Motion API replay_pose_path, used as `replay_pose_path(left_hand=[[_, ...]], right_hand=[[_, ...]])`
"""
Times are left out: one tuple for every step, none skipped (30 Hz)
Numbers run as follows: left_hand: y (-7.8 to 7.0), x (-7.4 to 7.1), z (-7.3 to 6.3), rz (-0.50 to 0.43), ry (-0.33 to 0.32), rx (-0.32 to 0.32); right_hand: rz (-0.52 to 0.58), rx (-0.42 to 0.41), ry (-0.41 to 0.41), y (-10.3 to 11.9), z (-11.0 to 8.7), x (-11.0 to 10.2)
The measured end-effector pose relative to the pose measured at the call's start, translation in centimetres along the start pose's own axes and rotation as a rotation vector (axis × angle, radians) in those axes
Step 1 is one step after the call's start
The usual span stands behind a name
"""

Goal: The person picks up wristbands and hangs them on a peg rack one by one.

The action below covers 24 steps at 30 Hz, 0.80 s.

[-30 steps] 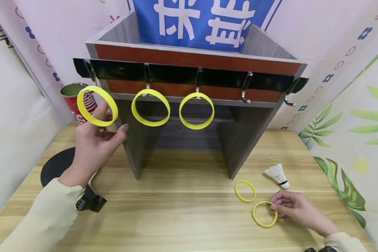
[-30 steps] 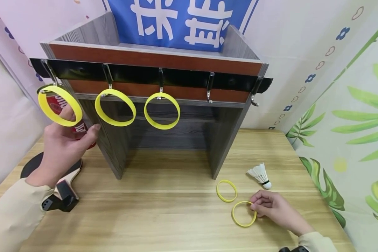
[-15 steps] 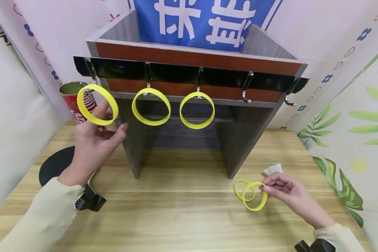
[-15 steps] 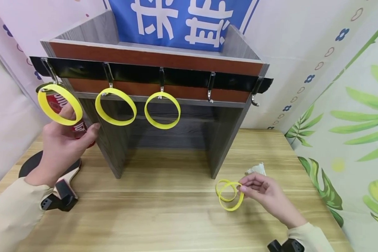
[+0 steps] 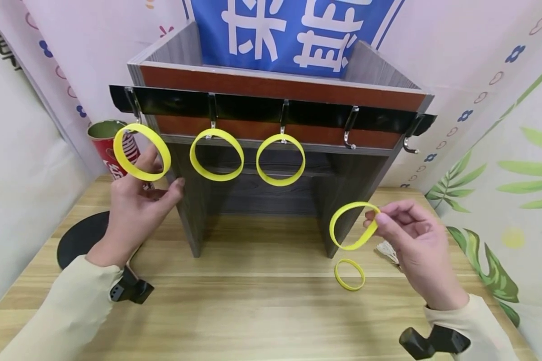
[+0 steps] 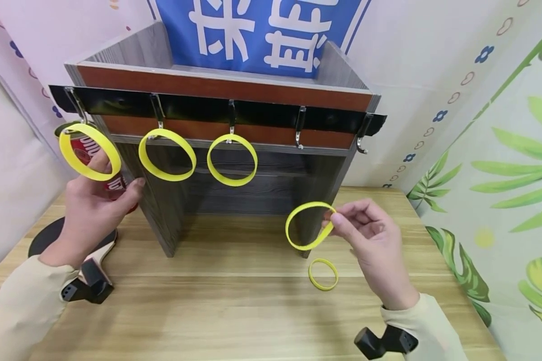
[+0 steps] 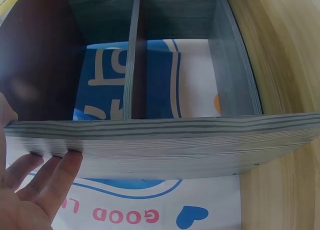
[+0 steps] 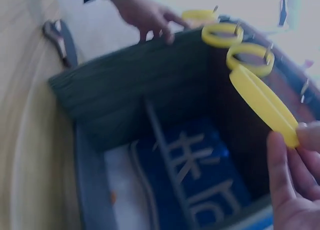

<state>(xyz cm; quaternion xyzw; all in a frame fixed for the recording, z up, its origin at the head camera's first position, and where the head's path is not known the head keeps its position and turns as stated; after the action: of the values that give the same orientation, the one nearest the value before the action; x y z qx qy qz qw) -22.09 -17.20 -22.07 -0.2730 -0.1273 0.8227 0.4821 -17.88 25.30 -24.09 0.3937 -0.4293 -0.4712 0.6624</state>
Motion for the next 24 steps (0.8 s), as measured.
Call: replay_pose_path(left_hand=[[0.0,0.0,0.0,0.001,-0.002,0.001],[0.0,-0.1,-0.1,0.002,-0.003,0.001],[0.0,-0.1,-0.1,0.001,-0.005,0.0],[0.1,-0.1,-0.1,0.001,-0.007,0.001],[0.1,-0.1,-0.1,0.002,-0.009,0.001],[0.1,-0.1,-0.1,0.002,-0.011,0.002],[0.1,-0.1,-0.1,0.003,-0.012,0.003],[0.1,0.0,-0.1,0.003,-0.014,0.004],[0.1,0.0,-0.1,0.002,-0.016,0.005],[0.1,0.0,-0.1,0.001,-0.016,0.006],[0.1,0.0,-0.1,0.002,-0.017,0.004],[0.2,0.0,-0.1,0.001,-0.017,0.003],[0.2,0.0,-0.1,0.001,-0.017,0.001],[0.2,0.0,-0.1,0.0,-0.017,0.0],[0.2,0.0,-0.1,0.0,-0.017,0.0],[0.2,0.0,-0.1,0.0,-0.017,0.0],[0.2,0.0,-0.1,-0.001,-0.016,0.0],[0.2,0.0,-0.2,-0.001,-0.016,0.0],[0.1,0.0,-0.2,-0.002,-0.015,0.002],[0.1,0.0,-0.2,-0.002,-0.015,0.003],[0.1,0.0,-0.1,-0.001,-0.014,0.005],[0.1,0.1,-0.1,-0.001,-0.013,0.006],[0.1,0.1,-0.1,0.001,-0.013,0.008],[0.0,0.1,-0.1,0.002,-0.013,0.01]], right_hand=[[0.01,-0.022,-0.009,0.6,0.2,0.4],[0.024,-0.045,-0.025,1.1,0.4,0.6],[0.042,-0.065,-0.026,1.6,0.6,1.0],[0.06,-0.088,-0.026,2.1,0.8,1.3],[0.071,-0.112,-0.037,2.6,0.9,1.6],[0.085,-0.134,-0.041,3.0,1.1,1.9],[0.099,-0.158,-0.045,3.5,1.3,2.2],[0.127,-0.186,-0.041,3.9,1.4,2.4],[0.145,-0.21,-0.042,4.2,1.6,2.7],[0.154,-0.235,-0.05,4.6,1.7,2.9],[0.159,-0.259,-0.061,4.9,1.8,3.2],[0.162,-0.28,-0.072,5.1,1.8,3.4],[0.166,-0.3,-0.082,5.3,1.9,3.6],[0.174,-0.316,-0.092,5.5,1.9,3.8],[0.18,-0.331,-0.102,5.6,2.0,4.0],[0.185,-0.344,-0.111,5.8,2.0,4.2],[0.193,-0.355,-0.119,5.9,2.0,4.3],[0.199,-0.366,-0.127,6.0,2.1,4.5],[0.202,-0.375,-0.133,6.1,2.1,4.6],[0.202,-0.381,-0.141,6.2,2.1,4.8],[0.198,-0.386,-0.15,6.3,2.1,4.9],[0.194,-0.391,-0.159,6.3,2.1,5.0],[0.19,-0.393,-0.169,6.4,2.2,5.0],[0.184,-0.393,-0.179,6.4,2.2,5.1]])
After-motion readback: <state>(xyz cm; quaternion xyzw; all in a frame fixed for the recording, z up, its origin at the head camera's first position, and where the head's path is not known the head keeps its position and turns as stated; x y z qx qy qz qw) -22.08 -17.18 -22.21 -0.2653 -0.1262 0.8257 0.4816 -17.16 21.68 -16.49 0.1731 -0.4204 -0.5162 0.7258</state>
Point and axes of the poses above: each hand's wrist, its own z-axis towards the middle knuckle, its own x-axis out of the palm, y = z × x, the point moved 10 cm from there along z, towards the middle knuckle, and after that the axes turned 9 degrees about x, right-handed, at the moved point
